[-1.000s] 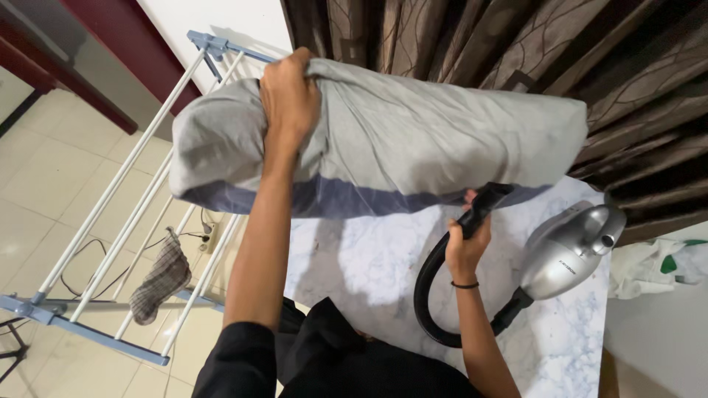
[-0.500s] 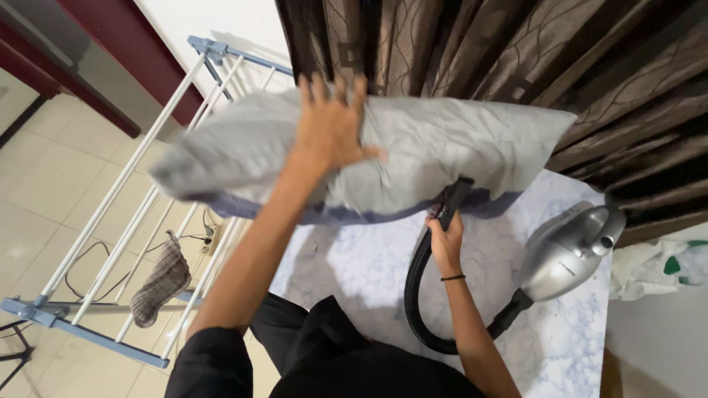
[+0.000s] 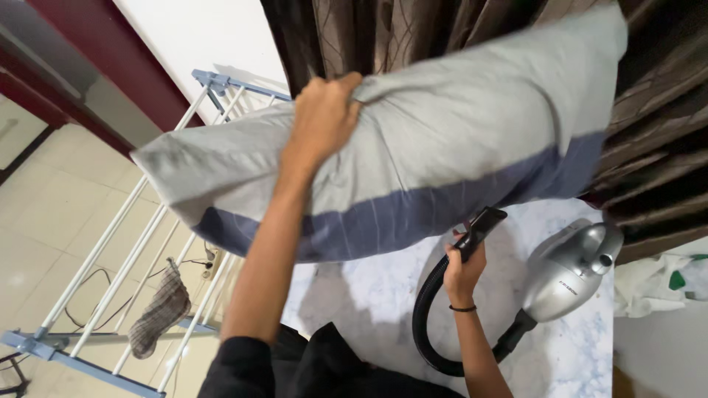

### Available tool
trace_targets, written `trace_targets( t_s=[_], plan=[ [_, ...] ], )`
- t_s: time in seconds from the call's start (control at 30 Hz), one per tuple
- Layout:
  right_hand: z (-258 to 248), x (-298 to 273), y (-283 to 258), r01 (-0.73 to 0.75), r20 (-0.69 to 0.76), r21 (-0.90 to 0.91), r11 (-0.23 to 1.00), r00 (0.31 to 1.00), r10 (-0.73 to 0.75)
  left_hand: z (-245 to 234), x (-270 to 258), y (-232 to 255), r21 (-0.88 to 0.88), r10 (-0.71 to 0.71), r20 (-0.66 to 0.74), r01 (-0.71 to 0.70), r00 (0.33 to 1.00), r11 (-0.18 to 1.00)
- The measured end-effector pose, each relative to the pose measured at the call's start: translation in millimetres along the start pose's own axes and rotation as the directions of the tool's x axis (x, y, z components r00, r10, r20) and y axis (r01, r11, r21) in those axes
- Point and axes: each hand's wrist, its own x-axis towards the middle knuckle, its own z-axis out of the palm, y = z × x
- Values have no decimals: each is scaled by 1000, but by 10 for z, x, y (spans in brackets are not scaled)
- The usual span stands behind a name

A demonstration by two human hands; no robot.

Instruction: The person uses a vacuum nozzle to clean a striped pillow on a table, turning the pillow over by hand to vacuum both sides.

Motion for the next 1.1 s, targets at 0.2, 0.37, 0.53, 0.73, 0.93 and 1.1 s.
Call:
trace_targets(
  t_s=[0.2, 0.37, 0.53, 0.73, 0.93, 1.1],
  plan=[
    [-61, 29, 155, -83, 57, -8, 997, 995, 83, 489, 103, -749, 183, -187, 142, 160, 972, 970],
    [51, 1, 72, -362, 178, 173, 916, 926, 332, 1079, 30, -1211, 321, -95, 126, 50, 988, 946],
    [103, -124, 31, -481, 213, 5, 877, 857, 469, 1187, 144, -1392, 413, 12, 67, -39, 998, 910],
    [245, -214, 154, -588, 268, -99, 802, 761, 591, 948, -196, -975, 344, 84, -76, -53, 994, 938],
    [296, -207, 260, -801, 540, 243, 548, 581, 609, 1172, -1390, -364, -58, -110, -19, 109, 994, 992],
    [411, -154, 21, -814, 579, 150, 561, 532, 618, 1624, -2524, -37, -389, -398, 172, 433, 901, 813]
  ],
)
